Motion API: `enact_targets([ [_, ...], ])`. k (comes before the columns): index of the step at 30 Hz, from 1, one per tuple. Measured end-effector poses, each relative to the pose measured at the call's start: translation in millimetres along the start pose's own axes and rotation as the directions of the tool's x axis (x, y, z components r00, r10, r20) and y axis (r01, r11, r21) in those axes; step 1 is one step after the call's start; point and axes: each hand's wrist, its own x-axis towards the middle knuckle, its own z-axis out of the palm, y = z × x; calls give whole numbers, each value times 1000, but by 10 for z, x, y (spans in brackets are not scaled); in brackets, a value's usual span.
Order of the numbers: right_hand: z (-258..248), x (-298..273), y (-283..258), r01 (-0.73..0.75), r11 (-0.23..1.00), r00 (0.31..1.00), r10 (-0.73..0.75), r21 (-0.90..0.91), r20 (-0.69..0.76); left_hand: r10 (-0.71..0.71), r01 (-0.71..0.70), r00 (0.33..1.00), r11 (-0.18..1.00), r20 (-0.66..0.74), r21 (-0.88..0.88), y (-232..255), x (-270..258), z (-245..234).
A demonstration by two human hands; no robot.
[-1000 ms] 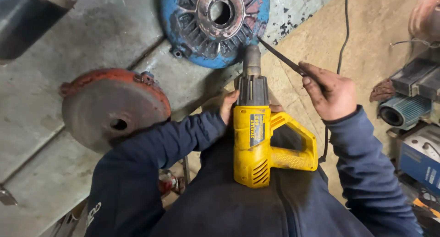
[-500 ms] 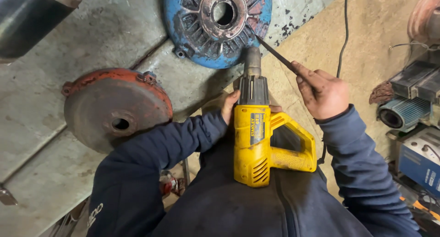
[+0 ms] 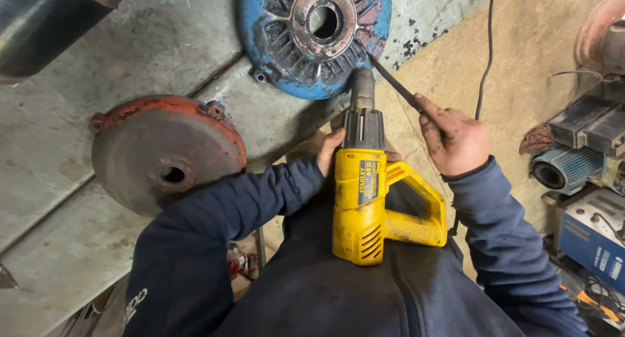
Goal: The person uses a yellow heat gun to apply heat to a blue circular metal part while simultaneously scraping its surface with a metal tool. The person moves the heat gun and scraper around the part to clean off residue.
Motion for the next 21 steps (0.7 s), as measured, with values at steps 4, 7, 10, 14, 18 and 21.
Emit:
enact_targets([
  [4, -6, -6, 53, 3, 997, 1000, -4, 78, 9, -8, 8, 1000, 1000, -2, 26, 17, -8, -17],
  [7, -6, 6, 69, 13, 989, 999, -17, 146, 29, 26, -26, 1000, 997, 7, 69, 18, -1, 20],
  [10, -17, 40, 35, -9, 991, 999, 2, 132, 53, 7, -8, 1000, 998, 10, 64, 37, 7, -4],
  [14, -29, 48, 21, -19, 989, 997, 8, 144, 74, -18, 18, 1000, 996, -2, 84, 26, -8, -53],
  [18, -28, 37, 97, -25, 967, 998, 7, 254, 69, -14, 13, 1000, 996, 9, 91, 13, -20, -60],
  [21, -27, 50, 65, 4, 985, 1000, -9, 171, 27, -18, 17, 1000, 999, 19, 43, 9, -27, -25],
])
